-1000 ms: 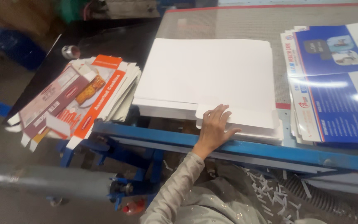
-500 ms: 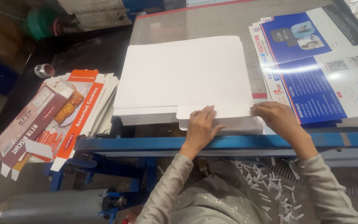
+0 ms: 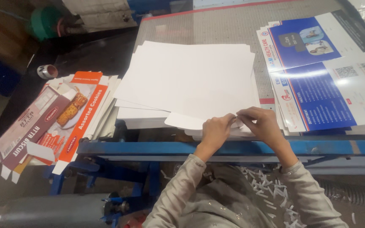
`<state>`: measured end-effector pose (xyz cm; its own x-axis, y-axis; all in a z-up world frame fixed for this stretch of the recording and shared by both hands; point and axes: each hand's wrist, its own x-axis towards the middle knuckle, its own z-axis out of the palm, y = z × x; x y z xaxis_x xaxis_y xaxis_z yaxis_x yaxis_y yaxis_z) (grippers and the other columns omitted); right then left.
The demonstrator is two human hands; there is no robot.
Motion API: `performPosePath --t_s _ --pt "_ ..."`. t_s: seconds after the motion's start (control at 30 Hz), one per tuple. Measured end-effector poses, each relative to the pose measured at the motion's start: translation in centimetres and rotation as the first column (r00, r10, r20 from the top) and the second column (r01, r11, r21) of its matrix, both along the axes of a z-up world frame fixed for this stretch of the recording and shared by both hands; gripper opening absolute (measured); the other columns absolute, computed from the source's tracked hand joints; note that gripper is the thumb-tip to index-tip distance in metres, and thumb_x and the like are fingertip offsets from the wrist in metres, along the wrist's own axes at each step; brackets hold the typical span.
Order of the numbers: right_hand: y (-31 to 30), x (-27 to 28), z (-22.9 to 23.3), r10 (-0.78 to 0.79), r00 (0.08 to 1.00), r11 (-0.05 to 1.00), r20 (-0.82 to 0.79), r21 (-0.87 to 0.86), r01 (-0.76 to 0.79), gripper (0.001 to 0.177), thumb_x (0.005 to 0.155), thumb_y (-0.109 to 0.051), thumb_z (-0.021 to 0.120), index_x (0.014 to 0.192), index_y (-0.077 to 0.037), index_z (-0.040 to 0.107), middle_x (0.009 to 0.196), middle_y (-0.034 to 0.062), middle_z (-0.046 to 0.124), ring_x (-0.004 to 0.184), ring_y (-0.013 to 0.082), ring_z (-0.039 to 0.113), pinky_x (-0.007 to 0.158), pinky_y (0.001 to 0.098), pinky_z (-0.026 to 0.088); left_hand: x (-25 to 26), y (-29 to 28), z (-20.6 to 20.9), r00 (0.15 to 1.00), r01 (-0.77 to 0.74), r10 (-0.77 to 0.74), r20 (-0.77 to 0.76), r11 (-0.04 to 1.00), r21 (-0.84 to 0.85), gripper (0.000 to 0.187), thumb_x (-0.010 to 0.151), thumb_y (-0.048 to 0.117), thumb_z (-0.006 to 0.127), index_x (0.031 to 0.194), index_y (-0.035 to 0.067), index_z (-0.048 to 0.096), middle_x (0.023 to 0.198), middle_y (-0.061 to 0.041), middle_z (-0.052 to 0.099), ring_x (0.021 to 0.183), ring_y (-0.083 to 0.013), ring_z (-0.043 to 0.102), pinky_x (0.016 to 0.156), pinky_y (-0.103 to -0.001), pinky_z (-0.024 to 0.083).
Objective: The person folds large white sheets of paper in half and stacks them on a table. The person repeatedly picks up a sheet, folds it, and places it on a growing stack, occasionally adjusting the alignment of the stack.
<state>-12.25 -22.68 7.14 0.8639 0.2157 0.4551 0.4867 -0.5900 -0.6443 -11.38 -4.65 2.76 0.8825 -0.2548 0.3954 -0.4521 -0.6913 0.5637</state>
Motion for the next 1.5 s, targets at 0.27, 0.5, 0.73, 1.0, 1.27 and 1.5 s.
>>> performPosePath --t_s 0.27,0.5,0.73,1.0,1.27,1.5 --pt "1.6 -0.1 -0.3 -0.094 0.992 0.996 -0.08 -0.003 0.094 0.016 0.084 -0.005 0.076 0.1 -0.003 0.077 0.091 0.0124 0.076 0.079 0.0217 0.077 0.067 0.0301 0.062 -0.6 -0.3 -0.6 0.998 -0.054 0.055 0.021 0.998 -0.043 0.018 0.101 0.029 0.058 0.108 0.023 0.073 0.067 -0.015 0.069 0.064 -0.0381 0.069 0.057 -0.05 0.053" --pt "2.9 -0.8 -2.0 -0.263 0.965 0.965 -0.016 0.009 0.263 0.014 0.084 -0.005 0.075 0.098 -0.002 0.077 0.086 0.0135 0.076 0.074 0.021 0.075 0.067 0.0315 0.058 -1.1 -0.1 -1.1 0.998 -0.018 0.022 0.053 0.997 -0.071 0.026 0.09 0.014 0.062 0.112 0.021 0.073 0.075 -0.015 0.072 0.068 -0.038 0.07 0.061 -0.05 0.054" --pt "2.7 -1.6 -1.5 -0.197 0.979 0.978 -0.047 0.06 0.2 0.019 0.088 -0.011 0.076 0.105 -0.003 0.077 0.088 0.0138 0.077 0.072 0.0192 0.075 0.065 0.0313 0.058 -1.1 0.3 -1.1 0.999 -0.043 0.043 -0.001 0.995 -0.092 0.027 0.088 0.014 0.064 0.113 0.02 0.073 0.074 -0.016 0.072 0.068 -0.0378 0.071 0.063 -0.049 0.055" --pt "2.4 -0.8 -1.0 -0.146 0.988 0.988 -0.057 -0.066 0.142 0.02 0.085 -0.01 0.076 0.103 -0.004 0.078 0.084 0.0142 0.076 0.071 0.0215 0.075 0.067 0.0315 0.057 -1.3 0.3 -1.6 0.998 -0.011 0.018 0.054 0.993 -0.12 0.018 0.095 0.018 0.06 0.107 0.019 0.073 0.078 -0.012 0.074 0.071 -0.0369 0.071 0.061 -0.049 0.054" --pt "3.5 -2.0 -2.2 -0.141 0.972 0.926 -0.189 0.321 0.197 0.018 0.09 -0.009 0.073 0.107 -0.001 0.076 0.093 0.0099 0.08 0.085 0.0119 0.075 0.074 0.0246 0.059 -1.5 0.4 -1.7 0.997 -0.079 0.075 -0.03 0.983 -0.164 0.016 0.099 0.027 0.062 0.108 0.018 0.073 0.073 -0.014 0.072 0.069 -0.0377 0.071 0.06 -0.048 0.054" --pt "3.6 -2.1 -2.4 -0.201 0.961 0.946 -0.191 0.216 0.241 0.019 0.091 -0.011 0.075 0.107 -0.001 0.078 0.092 0.0108 0.08 0.082 0.0138 0.077 0.072 0.0256 0.06 -1.7 0.5 -1.7 0.998 -0.061 0.061 -0.008 0.989 -0.134 0.017 0.098 0.022 0.061 0.111 0.02 0.073 0.072 -0.015 0.071 0.067 -0.0386 0.07 0.06 -0.05 0.053"
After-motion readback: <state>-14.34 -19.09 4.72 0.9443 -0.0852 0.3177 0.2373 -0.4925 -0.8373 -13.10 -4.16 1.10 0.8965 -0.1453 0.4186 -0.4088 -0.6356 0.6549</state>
